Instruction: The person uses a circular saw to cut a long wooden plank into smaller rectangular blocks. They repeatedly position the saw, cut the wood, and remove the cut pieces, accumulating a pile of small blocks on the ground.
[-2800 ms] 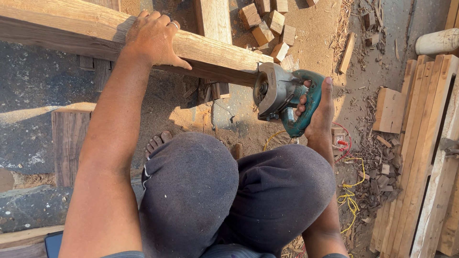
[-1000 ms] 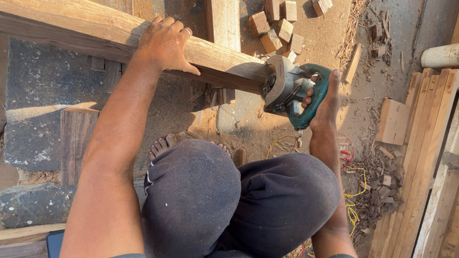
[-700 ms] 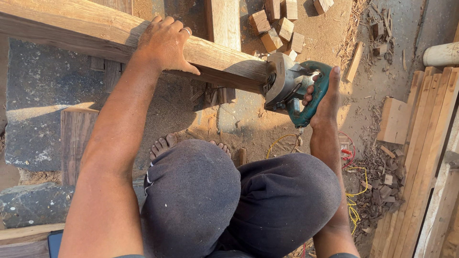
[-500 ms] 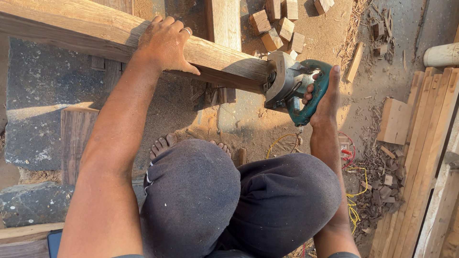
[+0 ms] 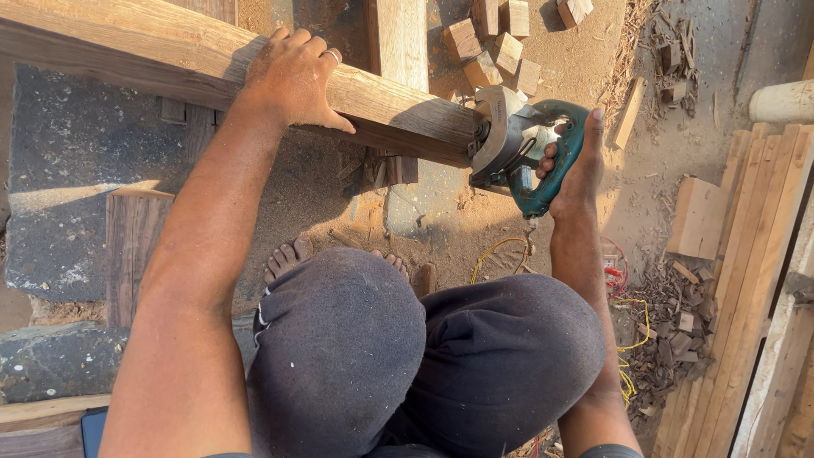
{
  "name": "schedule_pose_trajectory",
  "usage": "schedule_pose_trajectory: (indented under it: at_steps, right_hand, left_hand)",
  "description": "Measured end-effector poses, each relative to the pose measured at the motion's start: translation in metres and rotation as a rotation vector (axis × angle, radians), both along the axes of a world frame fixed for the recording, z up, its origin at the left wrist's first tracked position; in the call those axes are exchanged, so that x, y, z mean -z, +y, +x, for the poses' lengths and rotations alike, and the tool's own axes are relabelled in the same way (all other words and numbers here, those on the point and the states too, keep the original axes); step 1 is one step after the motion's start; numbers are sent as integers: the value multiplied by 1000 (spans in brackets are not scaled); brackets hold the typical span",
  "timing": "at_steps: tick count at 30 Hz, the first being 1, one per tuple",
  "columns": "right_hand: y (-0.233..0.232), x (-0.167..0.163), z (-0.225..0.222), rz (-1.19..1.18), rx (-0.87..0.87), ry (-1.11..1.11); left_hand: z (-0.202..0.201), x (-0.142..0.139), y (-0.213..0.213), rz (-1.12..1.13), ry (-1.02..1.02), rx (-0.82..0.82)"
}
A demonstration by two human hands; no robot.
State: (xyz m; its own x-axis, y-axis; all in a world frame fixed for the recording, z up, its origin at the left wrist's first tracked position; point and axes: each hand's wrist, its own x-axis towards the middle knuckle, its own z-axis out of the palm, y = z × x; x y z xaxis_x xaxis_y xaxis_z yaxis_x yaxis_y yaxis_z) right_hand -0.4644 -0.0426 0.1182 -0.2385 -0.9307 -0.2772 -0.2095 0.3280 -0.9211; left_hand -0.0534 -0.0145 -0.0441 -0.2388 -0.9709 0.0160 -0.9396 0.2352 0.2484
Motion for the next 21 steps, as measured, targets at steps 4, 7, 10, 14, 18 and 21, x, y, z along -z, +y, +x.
schedule_pose_trajectory:
  at_steps: [4, 7, 10, 14, 18, 21]
  right_hand:
    - [-3, 0, 1, -9, -14, 0]
    - [-4, -1, 4, -14, -7, 20]
    - [-6, -3, 7, -16, -7, 23]
    - [-11, -4, 11, 11, -11, 4]
    - [-17, -3, 16, 8, -20, -18]
    - [-24, -1, 19, 10, -22, -18]
  left_hand:
    - [0, -4, 1, -3, 29, -7]
    - [0, -7, 2, 0, 29, -9]
    - [0, -9, 2, -8, 1, -2]
    - [0, -9, 1, -7, -10, -1]
    - [0, -8, 3, -12, -20, 3]
    - [-1, -8, 5, 11, -6, -3]
